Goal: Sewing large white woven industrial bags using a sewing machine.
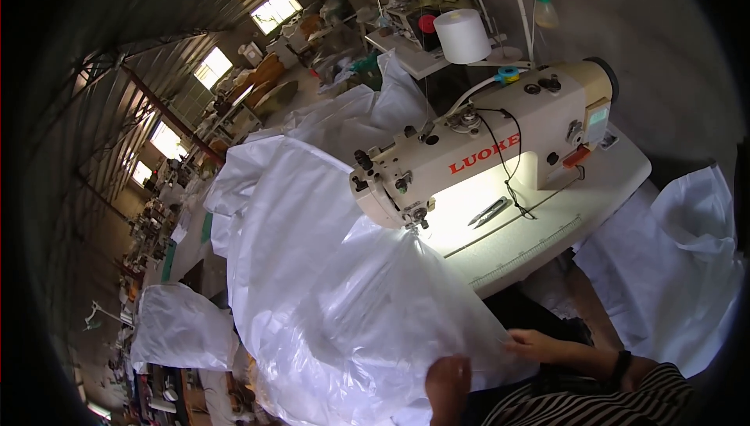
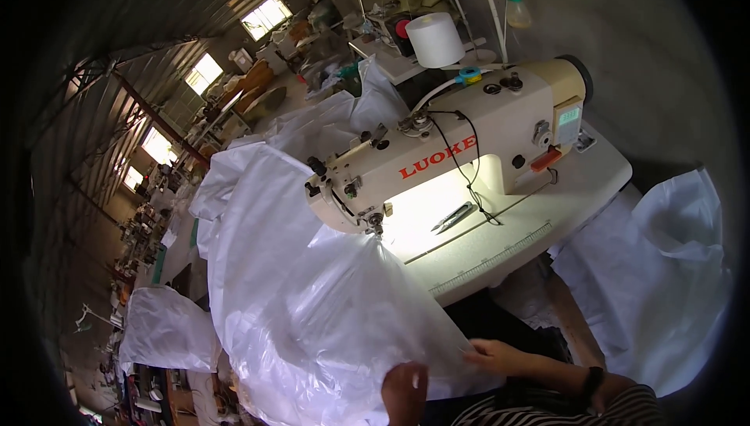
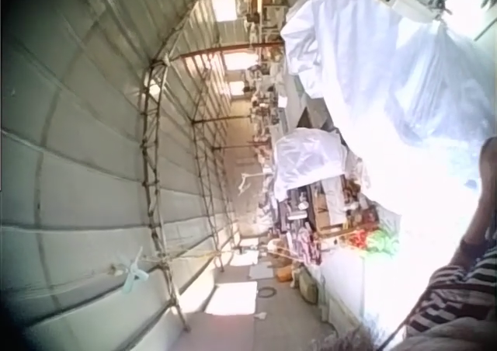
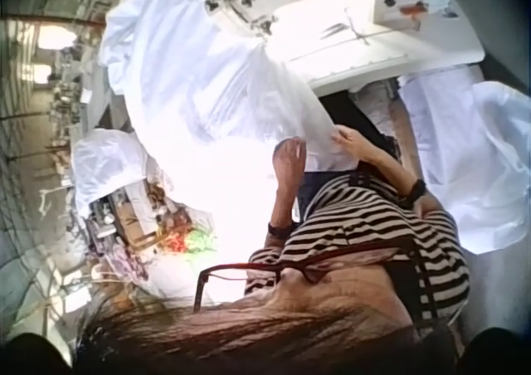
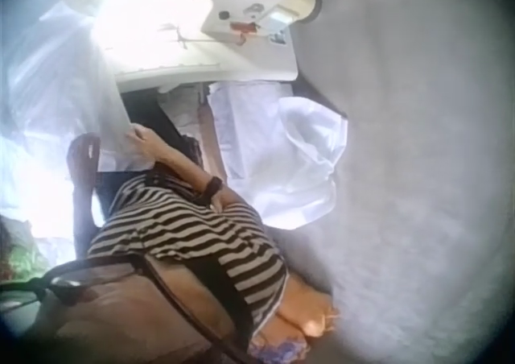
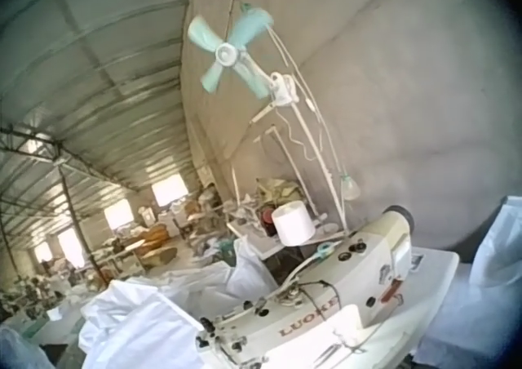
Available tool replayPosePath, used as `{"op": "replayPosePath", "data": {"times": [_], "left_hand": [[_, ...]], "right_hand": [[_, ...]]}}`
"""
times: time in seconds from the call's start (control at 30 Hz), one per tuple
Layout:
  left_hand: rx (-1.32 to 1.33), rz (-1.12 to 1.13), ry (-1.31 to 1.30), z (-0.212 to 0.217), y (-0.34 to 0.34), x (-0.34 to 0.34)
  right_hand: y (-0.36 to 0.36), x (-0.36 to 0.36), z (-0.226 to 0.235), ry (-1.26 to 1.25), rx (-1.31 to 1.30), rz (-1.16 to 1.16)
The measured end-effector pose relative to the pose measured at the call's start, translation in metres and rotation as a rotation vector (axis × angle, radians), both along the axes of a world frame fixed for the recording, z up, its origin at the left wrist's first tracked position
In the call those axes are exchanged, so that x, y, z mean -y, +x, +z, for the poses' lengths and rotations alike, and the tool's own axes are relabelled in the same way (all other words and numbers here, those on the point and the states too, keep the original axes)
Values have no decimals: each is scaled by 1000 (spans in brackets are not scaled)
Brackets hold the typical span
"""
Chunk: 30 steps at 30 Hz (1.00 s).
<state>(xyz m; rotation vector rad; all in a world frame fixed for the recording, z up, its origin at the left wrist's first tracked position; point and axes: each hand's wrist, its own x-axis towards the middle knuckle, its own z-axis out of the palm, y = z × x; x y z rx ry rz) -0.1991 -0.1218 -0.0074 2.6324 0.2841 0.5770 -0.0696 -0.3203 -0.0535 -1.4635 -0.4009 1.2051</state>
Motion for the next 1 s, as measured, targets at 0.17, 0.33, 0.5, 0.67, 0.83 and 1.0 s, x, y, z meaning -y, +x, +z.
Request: {"op": "replayPosePath", "data": {"times": [0.17,0.33,0.5,0.67,0.83,1.0], "left_hand": [[-347,-379,-196,-8,3,42],[-564,-470,-510,36,1,48],[-81,188,66,51,21,-75],[-299,347,344,6,43,-201],[-224,207,305,6,86,-266],[-217,256,211,7,130,-293]], "right_hand": [[15,-41,52,122,621,-197],[16,-40,44,-14,1210,-152],[1,-46,47,-370,1596,165],[0,-85,43,-396,1695,242],[21,-127,82,-438,1659,240],[65,-166,78,-446,1587,217]]}}
